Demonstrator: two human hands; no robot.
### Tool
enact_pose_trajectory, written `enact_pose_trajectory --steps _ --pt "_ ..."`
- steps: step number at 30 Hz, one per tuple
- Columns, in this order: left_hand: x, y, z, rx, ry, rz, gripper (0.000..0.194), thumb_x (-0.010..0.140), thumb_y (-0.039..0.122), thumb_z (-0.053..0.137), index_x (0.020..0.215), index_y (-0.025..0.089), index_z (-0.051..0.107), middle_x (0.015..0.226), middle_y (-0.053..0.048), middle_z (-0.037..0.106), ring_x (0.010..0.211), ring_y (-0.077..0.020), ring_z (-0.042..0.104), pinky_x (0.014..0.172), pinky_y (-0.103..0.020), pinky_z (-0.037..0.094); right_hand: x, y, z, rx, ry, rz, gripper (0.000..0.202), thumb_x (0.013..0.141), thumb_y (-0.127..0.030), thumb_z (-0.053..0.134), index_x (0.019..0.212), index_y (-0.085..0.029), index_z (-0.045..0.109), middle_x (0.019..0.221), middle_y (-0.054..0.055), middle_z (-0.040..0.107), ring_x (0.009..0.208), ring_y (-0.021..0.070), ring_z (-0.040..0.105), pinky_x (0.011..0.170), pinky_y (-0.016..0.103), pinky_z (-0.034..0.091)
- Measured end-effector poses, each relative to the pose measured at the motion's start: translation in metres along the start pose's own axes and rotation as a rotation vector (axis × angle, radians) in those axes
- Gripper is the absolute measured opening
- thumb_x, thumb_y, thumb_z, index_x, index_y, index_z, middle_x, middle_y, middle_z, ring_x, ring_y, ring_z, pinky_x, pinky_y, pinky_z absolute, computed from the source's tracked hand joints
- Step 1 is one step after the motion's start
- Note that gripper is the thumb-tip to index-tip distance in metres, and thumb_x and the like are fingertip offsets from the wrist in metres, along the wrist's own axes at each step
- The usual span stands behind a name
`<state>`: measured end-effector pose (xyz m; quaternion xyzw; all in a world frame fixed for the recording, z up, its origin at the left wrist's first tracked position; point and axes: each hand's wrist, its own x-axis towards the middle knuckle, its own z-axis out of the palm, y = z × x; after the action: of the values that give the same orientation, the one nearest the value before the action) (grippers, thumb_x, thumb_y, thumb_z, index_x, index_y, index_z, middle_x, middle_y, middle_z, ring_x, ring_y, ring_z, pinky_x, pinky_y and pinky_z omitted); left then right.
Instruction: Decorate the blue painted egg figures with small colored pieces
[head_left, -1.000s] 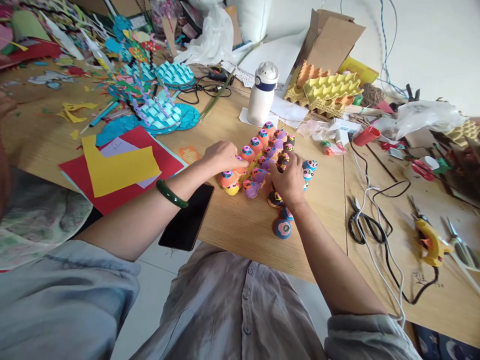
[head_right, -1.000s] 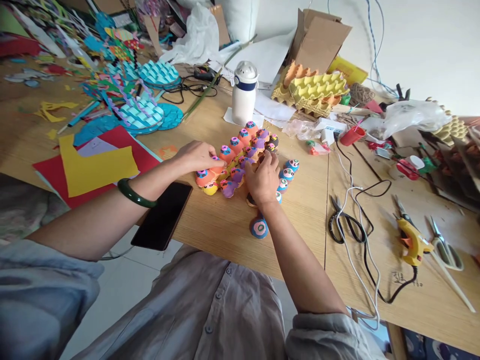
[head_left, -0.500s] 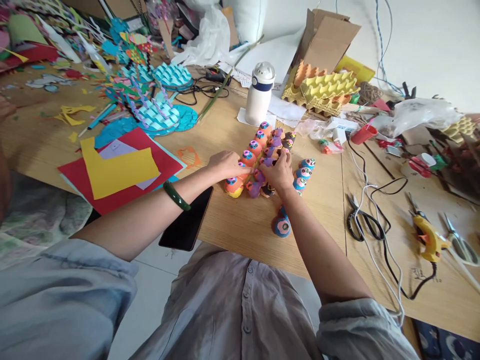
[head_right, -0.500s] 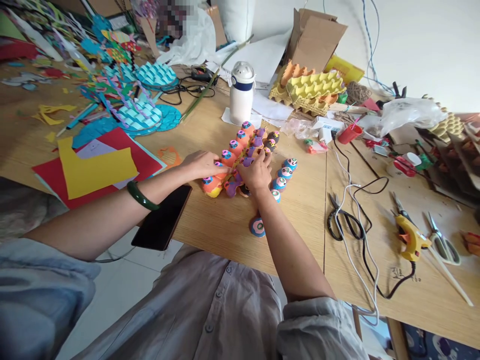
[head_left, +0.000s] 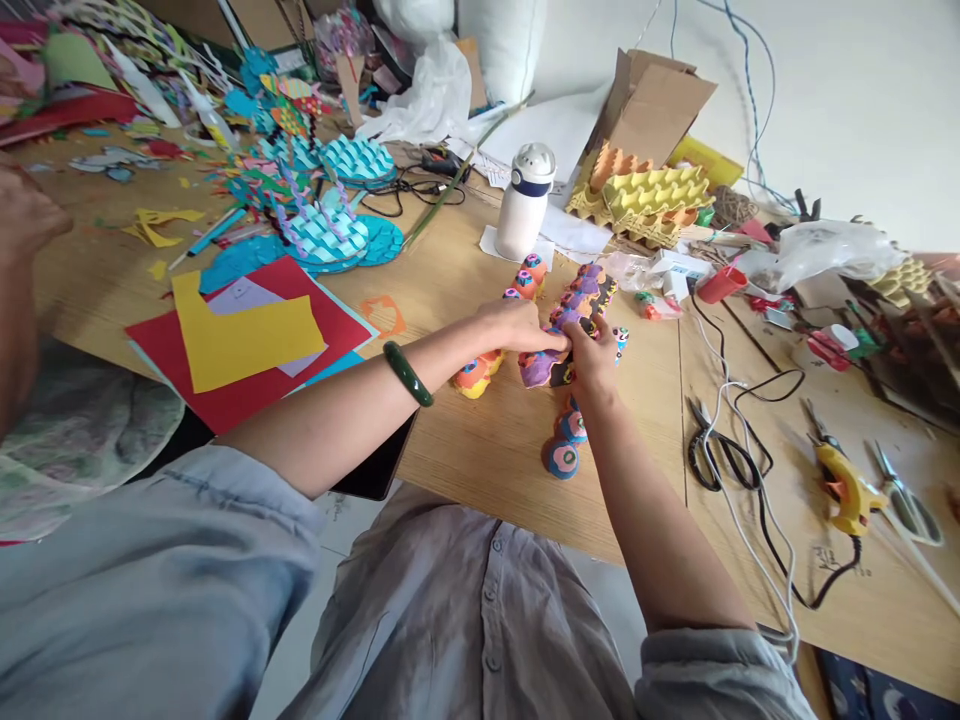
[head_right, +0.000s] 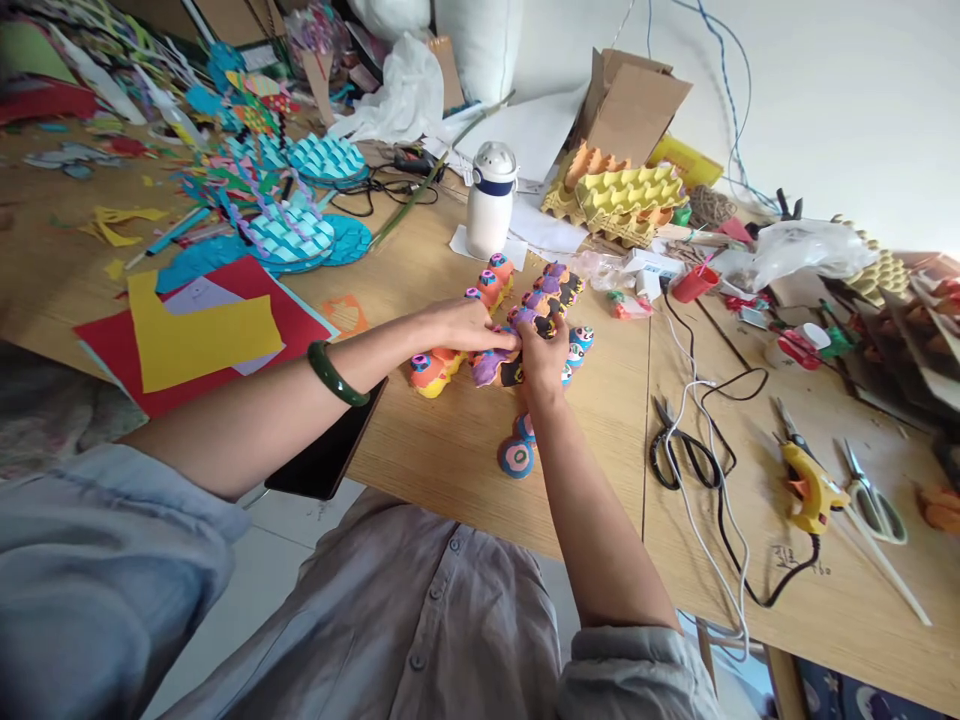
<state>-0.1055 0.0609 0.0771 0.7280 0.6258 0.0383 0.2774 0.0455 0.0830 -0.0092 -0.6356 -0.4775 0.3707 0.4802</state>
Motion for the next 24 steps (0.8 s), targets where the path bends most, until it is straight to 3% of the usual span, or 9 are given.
enact_pose_trajectory --steps 4,7,11,16,19,24 --pt "-0.004 -0.002 -0.007 -0.453 -0.001 0.079 0.029 0.078 0.046 0.073 0.071 0.018 0.071 0.075 -0.004 0.071 0.072 -0.0178 0.062 0.070 -0.033 0.047 -0.014 -0.020 -0.004 0.051 -0.018 -0.113 0.062 0.092 -0.041 0.051 0.147 -0.014 0.053 0.140 0.016 0.066 0.129 0.0236 0.066 0.100 0.038 0.058" --pt "-0.015 -0.008 -0.012 -0.589 0.019 0.049 0.026 0.080 0.042 0.071 0.069 0.018 0.070 0.072 -0.002 0.069 0.067 -0.0144 0.058 0.069 -0.031 0.046 -0.021 -0.030 0.005 0.144 -0.060 -0.065 0.056 0.093 -0.032 0.046 0.146 -0.016 0.056 0.134 0.014 0.071 0.120 0.0220 0.071 0.097 0.039 0.060" --pt "-0.030 -0.022 -0.025 -0.587 0.056 -0.010 0.028 0.079 0.042 0.073 0.068 0.017 0.072 0.070 -0.002 0.068 0.066 -0.0138 0.057 0.068 -0.030 0.044 -0.022 -0.039 0.020 0.030 -0.039 -0.046 0.053 0.088 -0.023 0.051 0.139 -0.010 0.062 0.119 0.015 0.075 0.103 0.0230 0.074 0.089 0.038 0.061" --pt "-0.046 -0.049 -0.046 -0.365 0.198 -0.116 0.034 0.078 0.046 0.073 0.063 0.016 0.069 0.059 0.000 0.055 0.064 -0.0132 0.049 0.063 -0.029 0.034 -0.024 -0.062 0.036 -0.312 -0.045 -0.340 0.039 0.084 -0.016 0.057 0.120 -0.011 0.072 0.123 0.016 0.071 0.105 0.0225 0.069 0.098 0.040 0.056" --pt "-0.050 -0.067 -0.050 -0.255 0.257 -0.164 0.040 0.077 0.051 0.074 0.059 0.017 0.066 0.055 0.002 0.047 0.062 -0.0116 0.040 0.062 -0.029 0.029 -0.033 -0.074 0.052 -0.504 -0.117 -0.449 0.031 0.083 -0.012 0.059 0.111 -0.014 0.073 0.120 0.015 0.069 0.108 0.0255 0.065 0.104 0.044 0.052" --pt "-0.051 -0.097 -0.045 -0.387 0.297 -0.153 0.026 0.073 0.041 0.075 0.061 0.018 0.072 0.056 0.001 0.056 0.064 -0.0139 0.049 0.063 -0.028 0.033 -0.041 -0.068 0.074 -0.761 -0.290 -0.473 0.027 0.085 -0.007 0.054 0.102 -0.011 0.074 0.120 0.018 0.069 0.110 0.0310 0.063 0.103 0.050 0.050"
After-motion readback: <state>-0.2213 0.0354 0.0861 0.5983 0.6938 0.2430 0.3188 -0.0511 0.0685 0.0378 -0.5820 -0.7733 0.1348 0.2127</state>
